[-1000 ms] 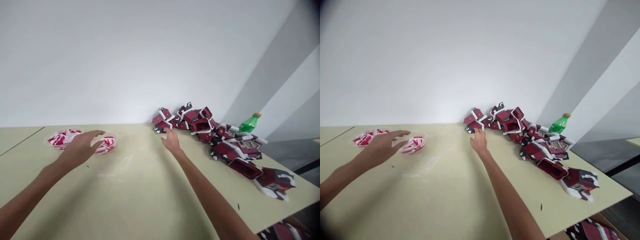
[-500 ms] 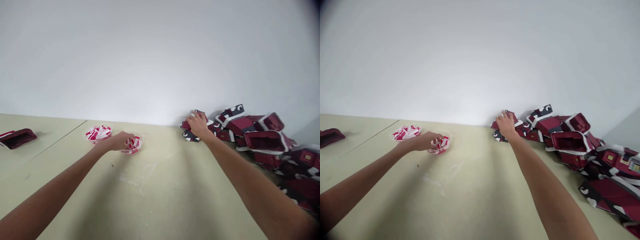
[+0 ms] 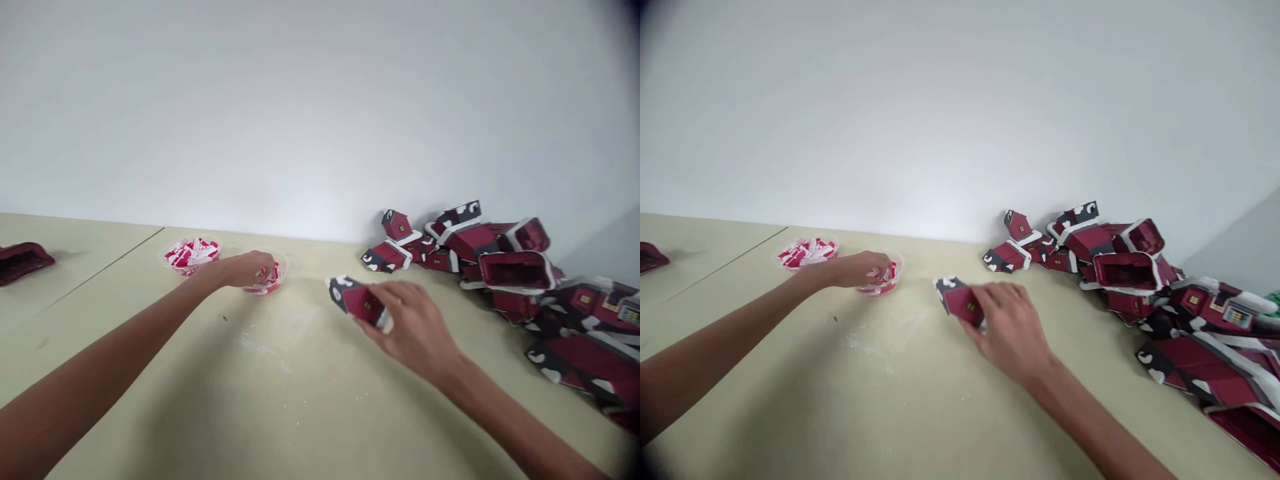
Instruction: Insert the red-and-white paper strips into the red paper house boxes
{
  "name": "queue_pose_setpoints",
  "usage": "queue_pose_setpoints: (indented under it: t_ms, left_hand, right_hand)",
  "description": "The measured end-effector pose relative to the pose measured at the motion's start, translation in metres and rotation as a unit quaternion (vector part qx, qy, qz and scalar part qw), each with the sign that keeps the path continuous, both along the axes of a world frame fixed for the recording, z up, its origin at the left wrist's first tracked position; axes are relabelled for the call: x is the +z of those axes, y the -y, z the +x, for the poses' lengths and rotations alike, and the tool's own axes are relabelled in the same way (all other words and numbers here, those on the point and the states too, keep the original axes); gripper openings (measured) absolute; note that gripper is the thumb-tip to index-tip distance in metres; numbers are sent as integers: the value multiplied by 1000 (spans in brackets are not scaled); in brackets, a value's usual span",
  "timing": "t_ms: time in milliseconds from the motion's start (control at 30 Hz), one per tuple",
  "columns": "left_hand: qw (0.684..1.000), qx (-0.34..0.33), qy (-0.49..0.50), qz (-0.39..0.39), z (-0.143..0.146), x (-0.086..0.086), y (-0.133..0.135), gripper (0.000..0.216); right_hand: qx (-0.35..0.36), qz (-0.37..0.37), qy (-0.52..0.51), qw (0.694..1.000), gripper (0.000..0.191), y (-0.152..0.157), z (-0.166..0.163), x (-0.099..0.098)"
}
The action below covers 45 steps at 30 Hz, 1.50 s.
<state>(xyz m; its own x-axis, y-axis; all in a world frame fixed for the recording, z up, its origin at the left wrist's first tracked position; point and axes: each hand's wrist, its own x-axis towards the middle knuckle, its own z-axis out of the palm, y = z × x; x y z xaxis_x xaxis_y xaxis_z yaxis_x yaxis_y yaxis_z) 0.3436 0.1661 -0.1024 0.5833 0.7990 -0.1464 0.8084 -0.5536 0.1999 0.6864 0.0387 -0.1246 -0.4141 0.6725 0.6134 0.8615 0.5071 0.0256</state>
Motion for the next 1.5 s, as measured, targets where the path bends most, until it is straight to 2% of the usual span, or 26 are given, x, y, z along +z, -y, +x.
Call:
queue_pose_setpoints:
  t_ms: [100, 200, 300, 400, 500, 567, 633, 700, 800, 867, 967, 1067, 1133, 1200, 1300, 1400, 1500]
  left_hand:
    - [999, 20, 18, 17, 5, 6, 4, 12]
    - [995, 55, 68, 56, 10, 14, 16, 20]
    - [980, 93, 147, 93, 13, 21, 38, 27]
    - [955, 133, 240, 110, 17, 27, 74, 35]
    - [900, 145, 412, 18, 21, 29, 118, 34]
    - [844, 132, 514, -75, 23, 26, 146, 32]
    - [804, 133, 561, -144, 23, 16, 168, 31]
    - [772, 162, 585, -187, 24, 1, 182, 32]
    - [744, 204, 596, -223, 29, -25, 192, 35]
    - [746, 211, 582, -246, 35, -38, 196, 34]
    - [760, 209, 562, -251, 46, -45, 201, 31]
    - [784, 203, 551, -201, 51, -44, 205, 25]
    - [804, 178, 546, -154, 49, -44, 208, 21]
    - [822, 151, 534, -125, 45, -47, 209, 19]
    - [835, 137, 515, -134, 39, -54, 210, 20]
    - [844, 117, 507, -132, 36, -60, 208, 17]
    - [853, 86, 505, -101, 35, -62, 207, 11]
  right_hand:
    - [10, 38, 58, 998, 24, 45, -15, -17]
    - [1, 52, 90, 995, 16, 70, -33, -21]
    - [-11, 34, 110, 993, 9, 90, -54, -20]
    - [17, -24, 62, 998, 8, 114, -72, -15]
    - [94, -104, -70, 988, 21, 131, -76, -1]
    - [94, -125, -143, 977, 29, 136, -68, 8]
    - [46, -147, -167, 974, 33, 138, -58, 12]
    - [8, -188, -168, 968, 34, 142, -50, 12]
    - [12, -234, -199, 952, 34, 154, -50, 9]
    - [28, -257, -231, 938, 32, 160, -54, 9]
    - [43, -306, -282, 908, 21, 157, -61, 9]
    - [51, -317, -372, 871, 19, 140, -64, 2]
    - [68, -309, -413, 854, 25, 129, -67, -7]
    - [90, -302, -418, 852, 27, 122, -72, -15]
    - [112, -276, -401, 866, 17, 121, -80, -24]
    - [111, -237, -403, 877, 11, 123, -84, -29]
    - [113, -216, -411, 879, 14, 125, -85, -35]
